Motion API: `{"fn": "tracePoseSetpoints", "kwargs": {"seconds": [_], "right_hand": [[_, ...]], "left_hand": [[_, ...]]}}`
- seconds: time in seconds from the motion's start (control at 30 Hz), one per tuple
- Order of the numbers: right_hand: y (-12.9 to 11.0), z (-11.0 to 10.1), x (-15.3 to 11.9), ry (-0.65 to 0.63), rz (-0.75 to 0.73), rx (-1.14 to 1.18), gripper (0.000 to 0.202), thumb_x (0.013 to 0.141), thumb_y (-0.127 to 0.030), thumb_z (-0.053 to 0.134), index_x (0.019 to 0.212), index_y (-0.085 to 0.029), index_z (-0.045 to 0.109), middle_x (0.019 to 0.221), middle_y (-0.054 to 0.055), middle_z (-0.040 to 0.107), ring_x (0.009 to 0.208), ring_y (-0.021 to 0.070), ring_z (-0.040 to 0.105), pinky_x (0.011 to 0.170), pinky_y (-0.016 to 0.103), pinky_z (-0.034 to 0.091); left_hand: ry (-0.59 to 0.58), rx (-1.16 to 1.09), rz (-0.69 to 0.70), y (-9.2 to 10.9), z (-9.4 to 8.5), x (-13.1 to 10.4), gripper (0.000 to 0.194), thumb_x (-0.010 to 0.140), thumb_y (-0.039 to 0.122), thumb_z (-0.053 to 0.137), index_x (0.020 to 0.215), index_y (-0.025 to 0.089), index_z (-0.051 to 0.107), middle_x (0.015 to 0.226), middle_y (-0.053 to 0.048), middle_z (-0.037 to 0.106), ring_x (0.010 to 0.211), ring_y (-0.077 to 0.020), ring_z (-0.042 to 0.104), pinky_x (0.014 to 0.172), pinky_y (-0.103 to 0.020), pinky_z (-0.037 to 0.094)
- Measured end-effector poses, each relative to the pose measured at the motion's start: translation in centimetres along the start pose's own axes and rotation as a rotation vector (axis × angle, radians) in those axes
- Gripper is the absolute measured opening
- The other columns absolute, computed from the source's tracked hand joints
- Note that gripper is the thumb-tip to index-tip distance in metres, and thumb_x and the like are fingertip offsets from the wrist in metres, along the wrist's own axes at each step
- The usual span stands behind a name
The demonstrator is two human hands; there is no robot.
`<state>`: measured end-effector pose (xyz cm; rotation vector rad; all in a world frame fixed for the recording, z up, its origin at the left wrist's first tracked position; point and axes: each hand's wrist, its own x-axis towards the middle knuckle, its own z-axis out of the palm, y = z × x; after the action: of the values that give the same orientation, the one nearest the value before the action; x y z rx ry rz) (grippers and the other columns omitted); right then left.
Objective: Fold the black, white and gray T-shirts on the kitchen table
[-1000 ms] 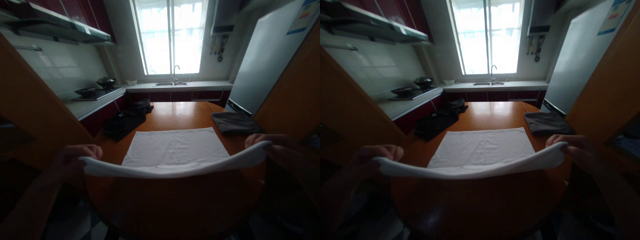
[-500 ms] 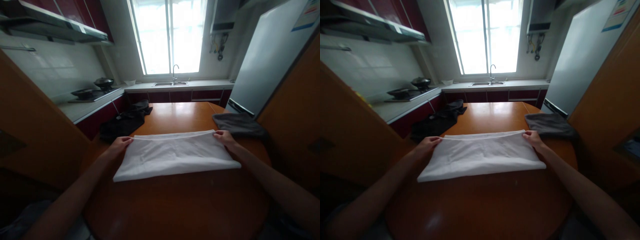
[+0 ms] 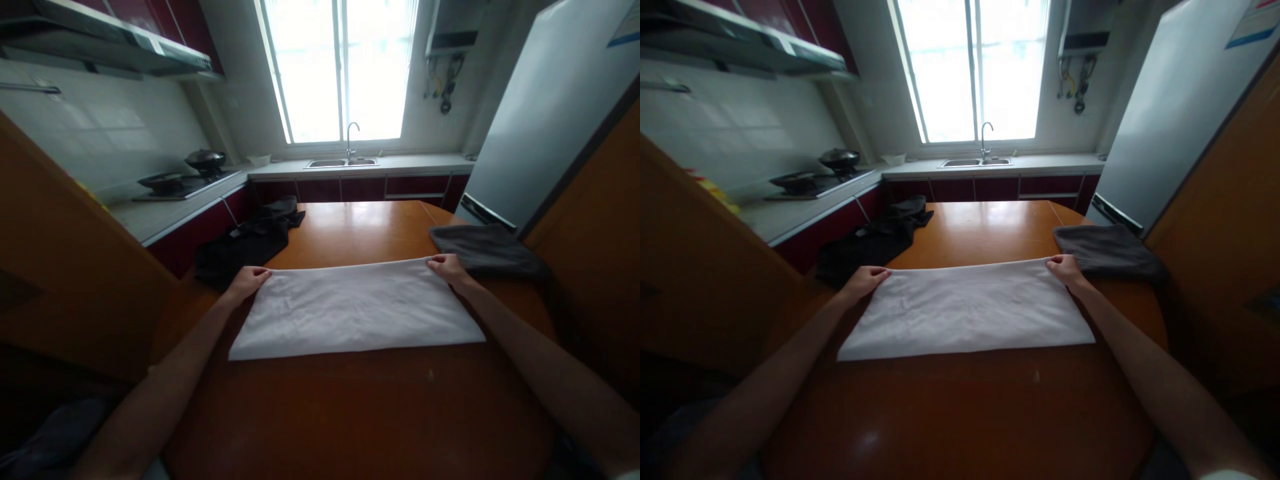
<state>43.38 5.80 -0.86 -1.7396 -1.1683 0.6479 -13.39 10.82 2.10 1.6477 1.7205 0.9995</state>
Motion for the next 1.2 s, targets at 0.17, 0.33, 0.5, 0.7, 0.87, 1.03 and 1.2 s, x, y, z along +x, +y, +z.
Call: {"fn": "tracePoseSetpoints", "kwargs": {"seconds": [0.17, 0.33, 0.5, 0.7, 0.87, 1.03, 1.2], "right_hand": [[0.6, 0.1, 0.2, 0.048, -0.063, -0.065, 0.018, 0.069, -0.025, 0.066, 0.076, -0.013, 0.076, 0.074, 0.009, 0.075, 0.069, 0.0215, 0.067, 0.061, 0.028, 0.050], [0.7, 0.2, 0.3, 0.082, -0.117, -0.109, 0.017, 0.069, -0.023, 0.064, 0.078, -0.013, 0.075, 0.077, 0.009, 0.076, 0.072, 0.0221, 0.068, 0.064, 0.028, 0.052], [0.6, 0.6, 0.1, 0.110, -0.173, -0.183, 0.023, 0.070, -0.021, 0.064, 0.089, -0.012, 0.075, 0.083, 0.011, 0.077, 0.074, 0.0221, 0.070, 0.071, 0.029, 0.054], [0.1, 0.3, -0.3, 0.162, -0.251, -0.124, 0.031, 0.076, -0.024, 0.063, 0.101, -0.009, 0.075, 0.092, 0.014, 0.077, 0.080, 0.0241, 0.071, 0.075, 0.032, 0.055], [0.6, 0.4, -0.3, 0.151, -0.220, -0.184, 0.032, 0.078, -0.024, 0.062, 0.103, -0.008, 0.075, 0.095, 0.016, 0.077, 0.085, 0.0256, 0.072, 0.079, 0.033, 0.055], [1.0, 0.4, -0.6, 0.109, -0.259, -0.544, 0.034, 0.084, -0.026, 0.062, 0.112, -0.010, 0.073, 0.106, 0.018, 0.072, 0.099, 0.0303, 0.068, 0.090, 0.039, 0.052], [-1.6, 0.4, -1.8, 0.181, -0.425, -0.696, 0.041, 0.092, -0.034, 0.056, 0.121, -0.008, 0.069, 0.119, 0.022, 0.063, 0.114, 0.0354, 0.059, 0.102, 0.048, 0.046]], "left_hand": [[0.010, 0.085, 0.045, -1.2, 0.5, 0.3, 0.040, 0.065, 0.051, 0.073, 0.083, 0.015, 0.080, 0.082, -0.009, 0.078, 0.081, -0.0278, 0.071, 0.067, -0.028, 0.050], [0.066, 0.170, 0.080, -1.2, 0.9, 0.3, 0.042, 0.070, 0.051, 0.067, 0.086, 0.015, 0.080, 0.089, -0.011, 0.079, 0.087, -0.0290, 0.072, 0.071, -0.029, 0.051], [0.077, 0.103, 0.073, -1.1, 1.2, -0.3, 0.049, 0.068, 0.056, 0.070, 0.091, 0.014, 0.079, 0.091, -0.011, 0.079, 0.087, -0.0291, 0.072, 0.070, -0.029, 0.052], [0.119, 0.121, 0.094, -1.5, 1.4, -0.1, 0.051, 0.069, 0.056, 0.070, 0.094, 0.013, 0.079, 0.093, -0.012, 0.079, 0.085, -0.0281, 0.073, 0.069, -0.028, 0.052], [0.102, 0.248, 0.127, -2.1, 1.9, 0.1, 0.045, 0.074, 0.052, 0.066, 0.095, 0.014, 0.078, 0.095, -0.012, 0.078, 0.088, -0.0270, 0.072, 0.074, -0.028, 0.052], [0.148, 0.253, 0.138, -1.6, 0.9, 0.1, 0.051, 0.080, 0.046, 0.060, 0.111, 0.008, 0.073, 0.105, -0.017, 0.074, 0.088, -0.0252, 0.071, 0.079, -0.030, 0.055], [0.218, 0.254, 0.349, 2.0, 0.0, -1.1, 0.053, 0.093, 0.042, 0.043, 0.128, 0.009, 0.066, 0.129, -0.016, 0.067, 0.117, -0.0272, 0.064, 0.106, -0.038, 0.048]]}}
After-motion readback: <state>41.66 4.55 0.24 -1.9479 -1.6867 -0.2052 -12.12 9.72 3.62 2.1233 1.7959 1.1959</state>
